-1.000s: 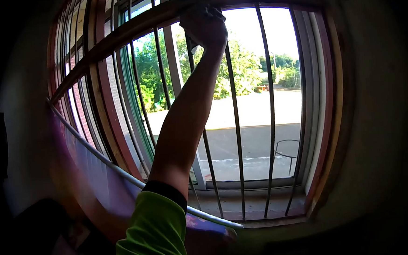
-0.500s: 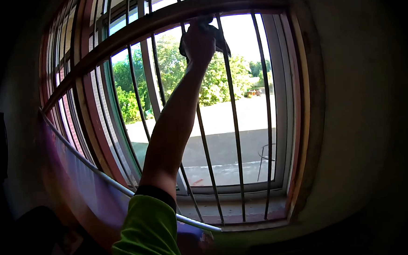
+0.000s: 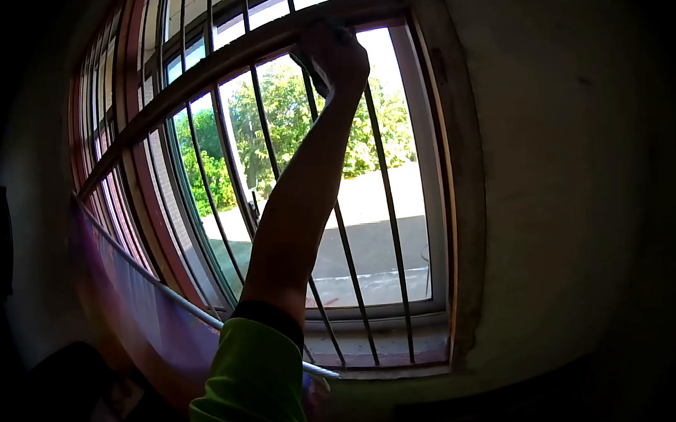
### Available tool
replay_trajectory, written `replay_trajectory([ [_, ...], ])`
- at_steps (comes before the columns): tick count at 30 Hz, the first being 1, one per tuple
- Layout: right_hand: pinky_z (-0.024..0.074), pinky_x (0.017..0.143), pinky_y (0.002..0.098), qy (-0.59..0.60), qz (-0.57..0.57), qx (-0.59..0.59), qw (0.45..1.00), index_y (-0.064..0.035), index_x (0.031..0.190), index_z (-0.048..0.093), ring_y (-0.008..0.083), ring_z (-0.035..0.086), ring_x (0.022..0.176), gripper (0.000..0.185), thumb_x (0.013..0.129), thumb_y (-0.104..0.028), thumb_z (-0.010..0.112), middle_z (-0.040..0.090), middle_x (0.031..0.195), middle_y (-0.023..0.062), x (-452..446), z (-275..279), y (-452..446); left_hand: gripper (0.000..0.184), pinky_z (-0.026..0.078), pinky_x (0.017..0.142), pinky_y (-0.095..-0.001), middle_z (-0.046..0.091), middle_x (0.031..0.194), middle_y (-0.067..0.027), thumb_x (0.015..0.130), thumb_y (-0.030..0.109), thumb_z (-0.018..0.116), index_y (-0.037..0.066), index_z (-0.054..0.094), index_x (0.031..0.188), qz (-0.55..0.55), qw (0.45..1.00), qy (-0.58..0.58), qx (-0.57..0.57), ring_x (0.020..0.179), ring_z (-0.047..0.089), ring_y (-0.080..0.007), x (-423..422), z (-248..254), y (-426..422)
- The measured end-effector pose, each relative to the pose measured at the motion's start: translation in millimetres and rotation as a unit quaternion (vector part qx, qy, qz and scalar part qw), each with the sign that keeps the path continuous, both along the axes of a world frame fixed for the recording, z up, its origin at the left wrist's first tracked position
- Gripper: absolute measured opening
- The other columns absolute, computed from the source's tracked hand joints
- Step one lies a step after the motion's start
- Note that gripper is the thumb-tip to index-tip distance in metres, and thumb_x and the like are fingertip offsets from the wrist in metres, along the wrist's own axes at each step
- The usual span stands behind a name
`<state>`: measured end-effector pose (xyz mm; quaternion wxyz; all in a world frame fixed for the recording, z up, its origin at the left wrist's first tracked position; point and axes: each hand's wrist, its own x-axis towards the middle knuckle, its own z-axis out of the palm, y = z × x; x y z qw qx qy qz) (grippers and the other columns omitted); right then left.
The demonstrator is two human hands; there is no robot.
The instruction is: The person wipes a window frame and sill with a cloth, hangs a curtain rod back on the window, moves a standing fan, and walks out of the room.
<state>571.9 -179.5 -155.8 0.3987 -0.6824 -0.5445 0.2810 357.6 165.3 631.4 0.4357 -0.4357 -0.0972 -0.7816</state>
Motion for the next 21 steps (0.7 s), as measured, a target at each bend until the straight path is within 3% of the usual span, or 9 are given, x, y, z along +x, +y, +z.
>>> replay_trajectory([
  [1, 0.0471, 0.091, 0.045, 0.001, 0.003, -0.01, 1.0, -0.0054, 0.118, 0.061, 0.038, 0.058, 0.109, 0.033, 0.089, -0.022, 0.064, 0.06, 0.116, 0.0204, 4.4, -6.9, 0.5, 0.028, 0.037, 0.095, -0.0498, 0.054, 0.11, -0.0195, 0.078, 0.003, 0.058, 0.004, 0.057, 0.105, -0.07, 0.994, 0.049, -0.061, 0.11, 0.047, -0.0386, 8.5, -4.3, -7.8],
  [5, 0.0476, 0.093, 0.045, 0.005, 0.024, -0.048, 0.999, -0.0051, 0.121, 0.06, 0.0382, 0.058, 0.111, 0.035, 0.091, -0.025, 0.062, 0.06, 0.12, 0.0223, 24.3, -48.6, 4.8, 0.023, 0.039, 0.089, -0.0499, 0.056, 0.098, -0.0209, 0.078, 0.002, 0.056, 0.002, 0.059, 0.1, -0.097, 0.993, 0.053, -0.03, 0.102, 0.05, -0.0392, 48.9, -7.2, -18.9],
  [8, 0.0479, 0.093, 0.045, 0.037, 0.058, -0.086, 0.994, -0.0049, 0.123, 0.06, 0.0383, 0.059, 0.113, 0.037, 0.093, -0.027, 0.061, 0.06, 0.123, 0.0238, 45.7, -103.7, 25.0, 0.031, 0.04, 0.092, -0.0481, 0.058, 0.105, -0.0213, 0.077, 0.003, 0.057, 0.004, 0.059, 0.108, -0.137, 0.981, 0.128, -0.057, 0.103, 0.051, -0.0417, 77.9, -16.7, -27.2],
  [11, 0.0477, 0.094, 0.0441, -0.014, -0.012, -0.197, 0.98, -0.0039, 0.126, 0.058, 0.0375, 0.058, 0.115, 0.04, 0.094, -0.028, 0.059, 0.06, 0.125, 0.0221, 11.4, 41.3, -10.9, 0.034, 0.043, 0.091, -0.0475, 0.06, 0.106, -0.0222, 0.077, 0.004, 0.057, 0.003, 0.059, 0.11, -0.185, 0.968, 0.129, -0.112, 0.105, 0.054, -0.0422, 93.4, -22.5, -36.1],
  [14, 0.047, 0.096, 0.0447, -0.056, 0.019, -0.185, 0.981, -0.0041, 0.131, 0.054, 0.0356, 0.057, 0.118, 0.044, 0.095, -0.029, 0.058, 0.059, 0.129, 0.0203, 22.4, 17.8, -3.2, 0.038, 0.049, 0.086, -0.0442, 0.065, 0.104, -0.0209, 0.077, 0.006, 0.059, 0.003, 0.059, 0.114, -0.183, 0.952, 0.174, -0.175, 0.101, 0.06, -0.0399, 76.8, -19.8, -41.0],
  [17, 0.0466, 0.097, 0.0447, 0.014, -0.014, -0.263, 0.965, -0.0048, 0.133, 0.053, 0.0357, 0.057, 0.12, 0.046, 0.095, -0.03, 0.058, 0.059, 0.131, 0.0197, 15.5, 64.4, -3.4, 0.04, 0.053, 0.084, -0.0402, 0.069, 0.102, -0.0177, 0.077, 0.009, 0.062, 0.005, 0.062, 0.117, -0.115, 0.931, 0.27, -0.217, 0.095, 0.066, -0.0352, 44.6, -15.2, -43.1],
  [19, 0.0463, 0.098, 0.0443, -0.215, -0.026, -0.02, 0.976, -0.0049, 0.133, 0.053, 0.0359, 0.056, 0.121, 0.046, 0.095, -0.031, 0.058, 0.058, 0.132, 0.0197, 40.8, -247.3, 51.3, 0.04, 0.054, 0.084, -0.0392, 0.07, 0.103, -0.0178, 0.077, 0.011, 0.064, 0.006, 0.063, 0.117, -0.071, 0.915, 0.32, -0.234, 0.094, 0.068, -0.0337, 19.5, -10.3, -47.8],
  [20, 0.0462, 0.098, 0.0442, -0.341, -0.07, 0.087, 0.933, -0.005, 0.133, 0.054, 0.036, 0.056, 0.121, 0.046, 0.095, -0.031, 0.058, 0.058, 0.132, 0.0197, 43.6, -351.2, 70.3, 0.034, 0.054, 0.083, -0.0405, 0.07, 0.102, -0.0175, 0.077, 0.011, 0.063, 0.008, 0.066, 0.111, -0.079, 0.919, 0.33, -0.199, 0.093, 0.068, -0.0343, 7.2, -5.5, -53.8],
  [21, 0.0462, 0.098, 0.0442, -0.341, -0.068, 0.089, 0.933, -0.005, 0.133, 0.054, 0.036, 0.056, 0.121, 0.046, 0.095, -0.031, 0.058, 0.058, 0.132, 0.0197, 44.8, -352.6, 75.2, 0.028, 0.055, 0.081, -0.0417, 0.07, 0.101, -0.0172, 0.078, 0.011, 0.062, 0.009, 0.068, 0.105, -0.086, 0.922, 0.341, -0.165, 0.091, 0.068, -0.0349, -5.6, -0.4, -58.6],
])
